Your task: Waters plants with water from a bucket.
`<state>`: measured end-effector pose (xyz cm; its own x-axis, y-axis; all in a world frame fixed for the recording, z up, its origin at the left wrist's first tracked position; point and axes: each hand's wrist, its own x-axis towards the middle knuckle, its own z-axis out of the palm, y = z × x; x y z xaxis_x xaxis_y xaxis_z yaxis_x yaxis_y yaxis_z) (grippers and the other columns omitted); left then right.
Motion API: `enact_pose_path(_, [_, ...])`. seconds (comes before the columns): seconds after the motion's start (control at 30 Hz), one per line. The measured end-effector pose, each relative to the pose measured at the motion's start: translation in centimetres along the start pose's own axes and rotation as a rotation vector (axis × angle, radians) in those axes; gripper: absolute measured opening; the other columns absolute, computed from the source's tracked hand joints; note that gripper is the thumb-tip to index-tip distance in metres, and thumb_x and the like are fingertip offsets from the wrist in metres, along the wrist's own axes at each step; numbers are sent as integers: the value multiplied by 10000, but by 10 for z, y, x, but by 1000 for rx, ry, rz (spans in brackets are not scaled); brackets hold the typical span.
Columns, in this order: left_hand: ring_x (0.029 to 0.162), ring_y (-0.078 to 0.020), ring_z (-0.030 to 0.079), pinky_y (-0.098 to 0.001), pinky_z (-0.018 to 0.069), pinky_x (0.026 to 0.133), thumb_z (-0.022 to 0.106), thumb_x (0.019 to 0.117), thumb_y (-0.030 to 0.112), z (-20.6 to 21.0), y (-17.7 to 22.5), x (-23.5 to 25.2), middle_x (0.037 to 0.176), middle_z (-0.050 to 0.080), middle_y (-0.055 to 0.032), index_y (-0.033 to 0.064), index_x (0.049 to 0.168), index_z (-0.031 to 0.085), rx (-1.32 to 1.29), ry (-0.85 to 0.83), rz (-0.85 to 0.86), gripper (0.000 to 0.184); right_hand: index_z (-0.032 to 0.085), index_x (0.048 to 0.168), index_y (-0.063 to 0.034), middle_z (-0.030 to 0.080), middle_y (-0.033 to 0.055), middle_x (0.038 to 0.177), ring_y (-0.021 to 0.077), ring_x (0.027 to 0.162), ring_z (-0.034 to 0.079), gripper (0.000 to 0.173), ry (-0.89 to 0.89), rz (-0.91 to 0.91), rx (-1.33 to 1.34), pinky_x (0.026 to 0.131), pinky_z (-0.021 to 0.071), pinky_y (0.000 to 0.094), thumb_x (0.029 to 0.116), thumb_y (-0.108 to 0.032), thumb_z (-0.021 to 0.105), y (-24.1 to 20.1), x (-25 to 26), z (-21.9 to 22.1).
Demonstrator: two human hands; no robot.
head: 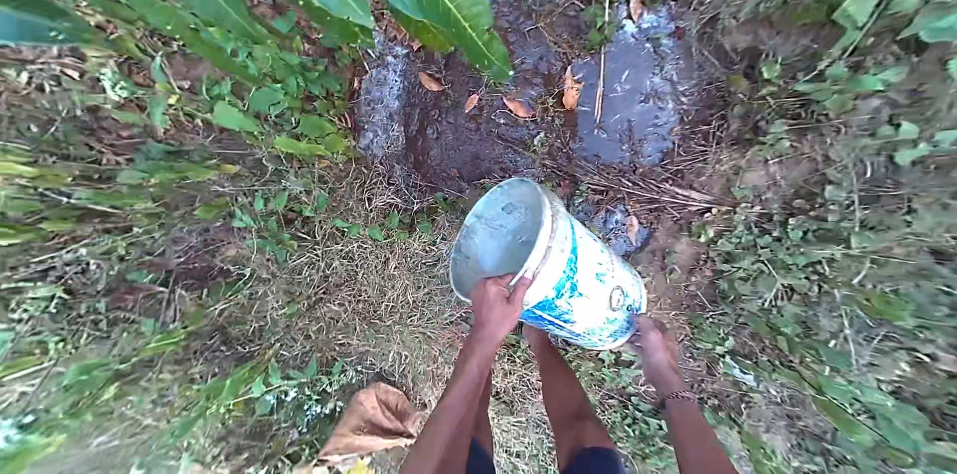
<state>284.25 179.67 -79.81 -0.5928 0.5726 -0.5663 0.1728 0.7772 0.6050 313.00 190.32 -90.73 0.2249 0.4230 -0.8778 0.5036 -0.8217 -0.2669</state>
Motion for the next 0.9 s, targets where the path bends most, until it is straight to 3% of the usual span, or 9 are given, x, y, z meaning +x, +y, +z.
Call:
enact_pose_path(0.1, [703,-239,685,-535,536,715,528,1022,456,6,7,9,700,688,-71,92,811,751,19,-36,27,477,516,1379,10,614,242,1161,305,888,648,456,4,3,29,752,561,495,1044,-300,523,1,9,-4])
enact_pose_path(0.3, [883,-306,690,-553,507,852,489,1051,443,7,43,45,853,714,-141,53,918,751,116,-216,-3,488,497,1388,1,604,226,1158,291,890,642,470,56,57,85,737,555,484,1052,-328,494,0,14,-6])
enact_pose_path(0.4, [1021,-334,684,-566,491,942,484,1063,466,6,61,81,997,731,-173,44,1033,758,196,-318,-9,505,495,1386,14,609,239,1173,307,900,658,516,83,88,117,740,567,496,1046,-373,511,-3,12,-3])
enact_pose_path(0.47, [1032,-350,680,-587,501,923,498,1058,480,8,62,106,1015,726,-182,46,1036,758,225,-333,14,507,497,1379,11,617,229,1147,294,864,668,533,92,91,132,718,577,477,1044,-403,508,-8,6,2])
enact_pose_path(0.67, [906,-351,684,-602,522,797,516,1040,513,9,67,173,886,703,-168,61,891,732,265,-292,143,523,494,1392,-3,616,232,1153,292,864,659,522,116,133,257,718,569,469,1058,-404,479,-36,-8,31])
enact_pose_path(0.77, [964,-359,686,-611,522,834,504,1037,533,2,83,203,947,711,-181,53,934,742,328,-327,196,546,476,1406,2,616,243,1161,307,861,673,522,96,140,327,706,584,475,1064,-393,470,-48,-9,47])
enact_pose_path(0.9, [927,-365,682,-619,514,801,509,1028,547,-17,106,235,900,701,-179,46,902,732,373,-295,242,563,467,1401,13,619,239,1145,300,857,676,509,45,137,406,714,588,460,1071,-374,461,-75,-10,69])
